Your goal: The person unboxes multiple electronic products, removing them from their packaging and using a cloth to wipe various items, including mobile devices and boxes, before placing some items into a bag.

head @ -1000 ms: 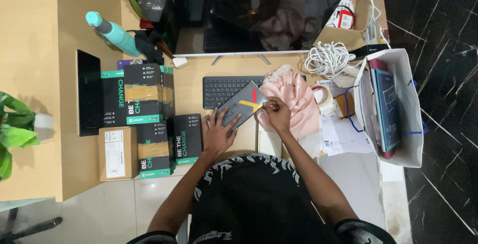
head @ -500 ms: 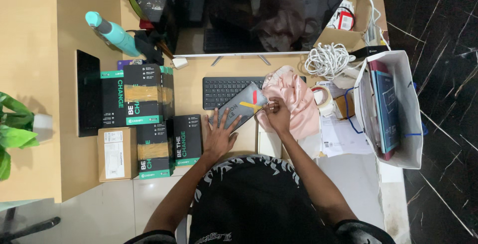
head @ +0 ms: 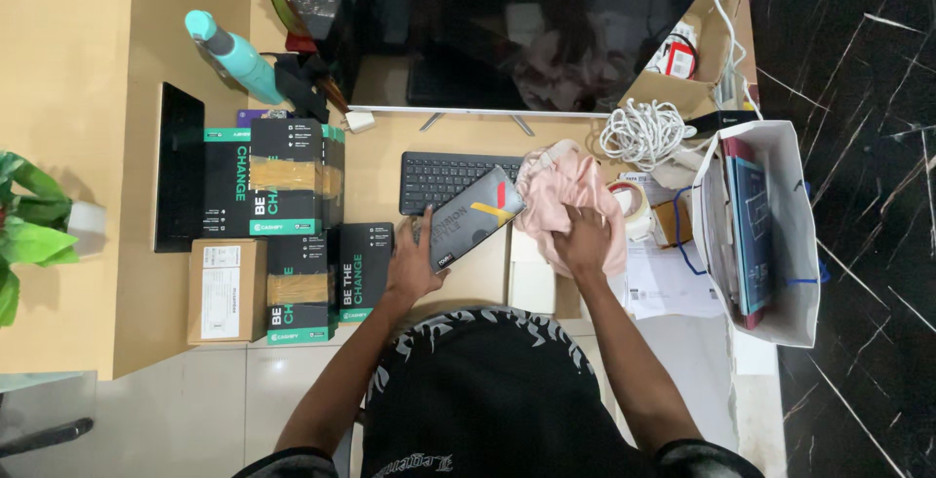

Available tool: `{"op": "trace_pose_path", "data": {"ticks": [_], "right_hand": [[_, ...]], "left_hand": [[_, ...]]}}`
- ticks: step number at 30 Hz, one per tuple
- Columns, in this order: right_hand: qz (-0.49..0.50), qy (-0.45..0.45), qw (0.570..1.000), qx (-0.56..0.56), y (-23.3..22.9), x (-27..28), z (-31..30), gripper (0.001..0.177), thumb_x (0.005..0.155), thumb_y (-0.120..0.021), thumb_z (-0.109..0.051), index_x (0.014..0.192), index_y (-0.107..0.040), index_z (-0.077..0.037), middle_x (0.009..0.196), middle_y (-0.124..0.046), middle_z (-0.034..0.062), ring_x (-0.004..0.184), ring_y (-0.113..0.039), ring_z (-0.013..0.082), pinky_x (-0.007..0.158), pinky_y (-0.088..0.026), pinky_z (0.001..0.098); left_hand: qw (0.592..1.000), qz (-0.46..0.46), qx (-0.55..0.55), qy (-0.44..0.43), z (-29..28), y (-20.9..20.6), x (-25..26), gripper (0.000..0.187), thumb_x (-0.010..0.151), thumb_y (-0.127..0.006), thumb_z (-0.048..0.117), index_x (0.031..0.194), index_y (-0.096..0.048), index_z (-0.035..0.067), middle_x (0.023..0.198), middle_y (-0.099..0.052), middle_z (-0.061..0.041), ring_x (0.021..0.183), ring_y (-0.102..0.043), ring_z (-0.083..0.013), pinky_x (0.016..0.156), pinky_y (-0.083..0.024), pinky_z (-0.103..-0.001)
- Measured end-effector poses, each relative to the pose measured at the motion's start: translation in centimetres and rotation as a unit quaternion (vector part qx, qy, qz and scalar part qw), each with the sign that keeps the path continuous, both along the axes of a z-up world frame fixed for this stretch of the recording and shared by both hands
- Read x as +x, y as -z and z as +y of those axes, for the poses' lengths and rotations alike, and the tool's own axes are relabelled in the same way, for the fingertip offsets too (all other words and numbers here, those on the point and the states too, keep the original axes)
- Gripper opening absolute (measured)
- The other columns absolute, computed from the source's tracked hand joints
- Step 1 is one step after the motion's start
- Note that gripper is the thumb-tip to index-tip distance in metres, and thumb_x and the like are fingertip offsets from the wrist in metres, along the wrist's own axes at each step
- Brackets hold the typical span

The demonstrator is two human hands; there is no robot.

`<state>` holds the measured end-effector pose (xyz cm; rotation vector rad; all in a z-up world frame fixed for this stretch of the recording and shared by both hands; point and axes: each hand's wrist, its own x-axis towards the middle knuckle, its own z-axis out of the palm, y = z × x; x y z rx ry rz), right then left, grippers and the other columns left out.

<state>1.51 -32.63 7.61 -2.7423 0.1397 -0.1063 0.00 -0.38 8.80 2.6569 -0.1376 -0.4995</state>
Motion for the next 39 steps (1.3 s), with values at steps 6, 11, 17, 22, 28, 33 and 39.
{"op": "trace_pose_path", "data": {"ticks": [6,11,17,22,28,33,39], "right_hand": [[-0.172,-0.063,0.976,0.117,-0.4,-0.1,5.6,0.053,0.081,-0.075,-0.013,0.130,-0.059,0.001,0.117,-0.062,0.0199,0.113,-0.055,0.0395,0.099,-0.043,0.0519],[-0.018,-0.303,0.944,0.127,-4.4,0.2,14.1,0.062,0.070,-0.076,-0.016,0.130,-0.062,-0.010,0.128,-0.057,0.0168,0.130,-0.049,0.0370,0.109,-0.035,0.0580],[-0.099,-0.118,0.957,0.245,-4.8,5.0,11.1,0.060,0.071,-0.077,-0.020,0.129,-0.062,-0.010,0.130,-0.055,0.0182,0.132,-0.046,0.0382,0.110,-0.032,0.0613],[0.106,0.151,0.755,0.629,-5.0,7.7,7.5,0.056,0.073,-0.075,-0.023,0.126,-0.064,-0.010,0.126,-0.058,0.0186,0.127,-0.049,0.0384,0.106,-0.034,0.0595],[0.037,0.120,0.589,0.799,-9.6,9.0,6.8,0.051,0.076,-0.073,-0.027,0.124,-0.066,-0.010,0.121,-0.061,0.0191,0.121,-0.053,0.0386,0.102,-0.038,0.0573],[0.022,0.108,0.666,0.738,-11.2,7.8,8.6,0.047,0.079,-0.072,-0.030,0.121,-0.068,-0.010,0.117,-0.063,0.0195,0.117,-0.056,0.0388,0.099,-0.041,0.0555],[0.183,-0.072,0.788,0.584,-10.0,1.7,15.9,0.044,0.081,-0.070,-0.034,0.119,-0.071,-0.010,0.113,-0.066,0.0200,0.111,-0.060,0.0390,0.095,-0.044,0.0534]], "left_hand": [[0.998,-0.058,-0.032,-0.025,-0.3,2.6,-0.5,0.124,0.062,-0.092,0.036,0.155,-0.019,0.002,0.146,-0.034,-0.025,0.143,-0.031,-0.0448,0.117,-0.035,-0.045],[0.988,-0.088,-0.107,-0.063,-1.4,0.6,0.5,0.117,0.058,-0.091,0.032,0.152,-0.027,0.002,0.141,-0.038,-0.023,0.136,-0.037,-0.0429,0.111,-0.039,-0.046],[0.975,-0.110,-0.172,-0.089,-2.2,-3.4,0.7,0.109,0.054,-0.089,0.028,0.148,-0.038,0.003,0.135,-0.042,-0.019,0.129,-0.044,-0.0408,0.103,-0.045,-0.047],[0.972,-0.089,-0.178,-0.124,-1.4,-6.4,-0.8,0.103,0.053,-0.087,0.024,0.147,-0.047,0.007,0.128,-0.047,-0.016,0.123,-0.050,-0.0384,0.100,-0.048,-0.047],[0.938,-0.124,-0.261,-0.192,-0.5,-7.3,-1.8,0.102,0.051,-0.090,0.024,0.142,-0.047,0.007,0.125,-0.047,-0.017,0.118,-0.055,-0.0330,0.100,-0.051,-0.044],[0.917,-0.174,-0.289,-0.215,0.6,-7.1,-2.5,0.107,0.050,-0.093,0.026,0.144,-0.047,0.005,0.122,-0.044,-0.019,0.115,-0.055,-0.0345,0.098,-0.052,-0.044],[0.896,-0.189,-0.325,-0.237,-0.1,-8.5,-1.7,0.113,0.053,-0.094,0.029,0.149,-0.041,0.000,0.124,-0.045,-0.018,0.118,-0.054,-0.0333,0.101,-0.050,-0.046]]}}
